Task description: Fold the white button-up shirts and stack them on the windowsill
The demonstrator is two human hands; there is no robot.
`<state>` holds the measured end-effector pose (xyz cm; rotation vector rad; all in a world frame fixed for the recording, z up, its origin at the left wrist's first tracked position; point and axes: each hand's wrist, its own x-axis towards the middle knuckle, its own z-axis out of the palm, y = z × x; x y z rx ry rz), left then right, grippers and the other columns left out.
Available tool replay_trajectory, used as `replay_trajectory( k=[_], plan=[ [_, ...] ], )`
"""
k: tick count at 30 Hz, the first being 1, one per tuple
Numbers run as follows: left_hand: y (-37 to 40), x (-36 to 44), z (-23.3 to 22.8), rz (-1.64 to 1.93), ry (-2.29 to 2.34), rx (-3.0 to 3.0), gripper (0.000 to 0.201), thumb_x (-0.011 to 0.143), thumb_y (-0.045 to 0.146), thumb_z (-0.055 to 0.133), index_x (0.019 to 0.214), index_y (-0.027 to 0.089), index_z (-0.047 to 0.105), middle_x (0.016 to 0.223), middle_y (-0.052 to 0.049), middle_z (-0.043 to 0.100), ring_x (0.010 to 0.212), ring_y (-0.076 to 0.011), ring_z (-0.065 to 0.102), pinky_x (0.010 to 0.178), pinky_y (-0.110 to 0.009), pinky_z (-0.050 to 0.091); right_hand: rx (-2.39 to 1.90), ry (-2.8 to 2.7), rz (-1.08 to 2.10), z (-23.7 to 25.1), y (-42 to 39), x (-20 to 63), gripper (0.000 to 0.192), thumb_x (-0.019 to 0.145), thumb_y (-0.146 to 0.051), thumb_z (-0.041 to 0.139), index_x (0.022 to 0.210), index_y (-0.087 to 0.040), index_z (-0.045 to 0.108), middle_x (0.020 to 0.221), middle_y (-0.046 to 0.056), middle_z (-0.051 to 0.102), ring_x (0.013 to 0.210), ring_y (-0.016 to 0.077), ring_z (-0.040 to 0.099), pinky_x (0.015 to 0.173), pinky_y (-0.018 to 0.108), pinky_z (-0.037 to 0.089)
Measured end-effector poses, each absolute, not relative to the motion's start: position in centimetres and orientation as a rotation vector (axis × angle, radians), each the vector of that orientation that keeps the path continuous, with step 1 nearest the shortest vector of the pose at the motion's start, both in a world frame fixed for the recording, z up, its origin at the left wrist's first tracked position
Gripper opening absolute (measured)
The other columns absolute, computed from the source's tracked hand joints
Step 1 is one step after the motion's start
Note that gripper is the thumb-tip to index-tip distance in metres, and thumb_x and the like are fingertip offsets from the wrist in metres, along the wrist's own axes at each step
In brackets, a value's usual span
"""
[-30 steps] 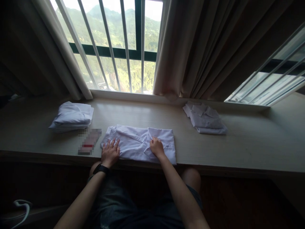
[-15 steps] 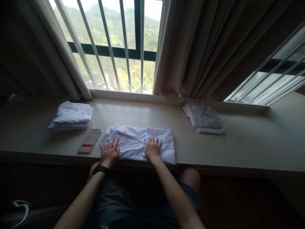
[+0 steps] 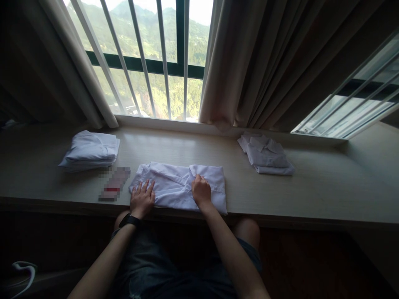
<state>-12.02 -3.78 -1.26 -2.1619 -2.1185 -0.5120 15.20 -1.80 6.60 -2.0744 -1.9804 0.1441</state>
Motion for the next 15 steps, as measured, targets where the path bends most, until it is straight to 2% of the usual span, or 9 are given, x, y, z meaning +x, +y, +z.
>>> replay_trajectory(
  k=[3, 6, 9, 11, 13, 15],
  plan=[
    [-3.8, -12.0, -1.3, -0.522, -2.119, -2.166, 0.053, 0.095, 0.031, 0.039, 0.147, 0.024, 0.051, 0.158, -0.007, 0.04, 0.15, -0.0323, 0.024, 0.122, -0.056, 0.012, -2.058, -2.042, 0.224, 5.8, -2.1, 13.5, 0.036, 0.1, -0.021, 0.034, 0.122, -0.011, 0.06, 0.118, 0.019, 0.068, 0.113, 0.0267, 0.062, 0.099, 0.037, 0.043],
    [-3.8, -12.3, -0.9, -0.527, -2.109, -2.196, 0.053, 0.096, 0.032, 0.039, 0.146, 0.022, 0.051, 0.157, -0.01, 0.04, 0.149, -0.0338, 0.025, 0.121, -0.057, 0.013, -2.021, -2.117, 0.302, 4.4, -2.5, 12.6, 0.046, 0.102, -0.03, 0.034, 0.139, -0.01, 0.052, 0.142, 0.02, 0.054, 0.139, 0.0319, 0.042, 0.114, 0.051, 0.029],
    [-3.4, -13.1, 0.1, -0.533, -2.123, -2.143, 0.055, 0.095, 0.034, 0.04, 0.145, 0.015, 0.051, 0.156, -0.017, 0.04, 0.148, -0.0367, 0.026, 0.12, -0.057, 0.019, -1.902, -2.145, 0.275, 3.5, -3.1, 12.8, 0.054, 0.105, -0.042, 0.026, 0.151, -0.02, 0.042, 0.16, 0.009, 0.035, 0.151, 0.0307, 0.02, 0.12, 0.055, 0.015],
    [-2.7, -13.7, 1.0, -0.537, -2.177, -2.049, 0.056, 0.095, 0.035, 0.04, 0.144, 0.009, 0.05, 0.154, -0.022, 0.041, 0.147, -0.0383, 0.028, 0.118, -0.055, 0.024, -1.86, -2.115, 0.172, 3.1, -3.4, 13.1, 0.053, 0.105, -0.041, 0.022, 0.154, -0.029, 0.036, 0.163, 0.001, 0.027, 0.154, 0.0282, 0.01, 0.122, 0.054, 0.009],
    [-1.5, -14.2, 1.9, -0.522, -2.27, -1.971, 0.058, 0.094, 0.036, 0.041, 0.143, 0.006, 0.047, 0.15, -0.025, 0.043, 0.142, -0.0395, 0.035, 0.115, -0.053, 0.03, -1.867, -2.115, 0.105, 2.5, -3.8, 13.3, 0.052, 0.105, -0.043, 0.025, 0.156, -0.033, 0.033, 0.165, -0.001, 0.022, 0.154, 0.0292, 0.005, 0.122, 0.056, 0.005],
    [-0.1, -14.7, 2.7, -0.512, -2.397, -1.947, 0.059, 0.094, 0.038, 0.042, 0.142, 0.005, 0.046, 0.145, -0.027, 0.047, 0.134, -0.0392, 0.046, 0.108, -0.052, 0.038, -1.859, -2.183, 0.116, 1.7, -4.0, 13.3, 0.053, 0.102, -0.048, 0.032, 0.154, -0.035, 0.036, 0.165, -0.002, 0.023, 0.153, 0.0322, 0.006, 0.12, 0.06, 0.002]
  ],
)
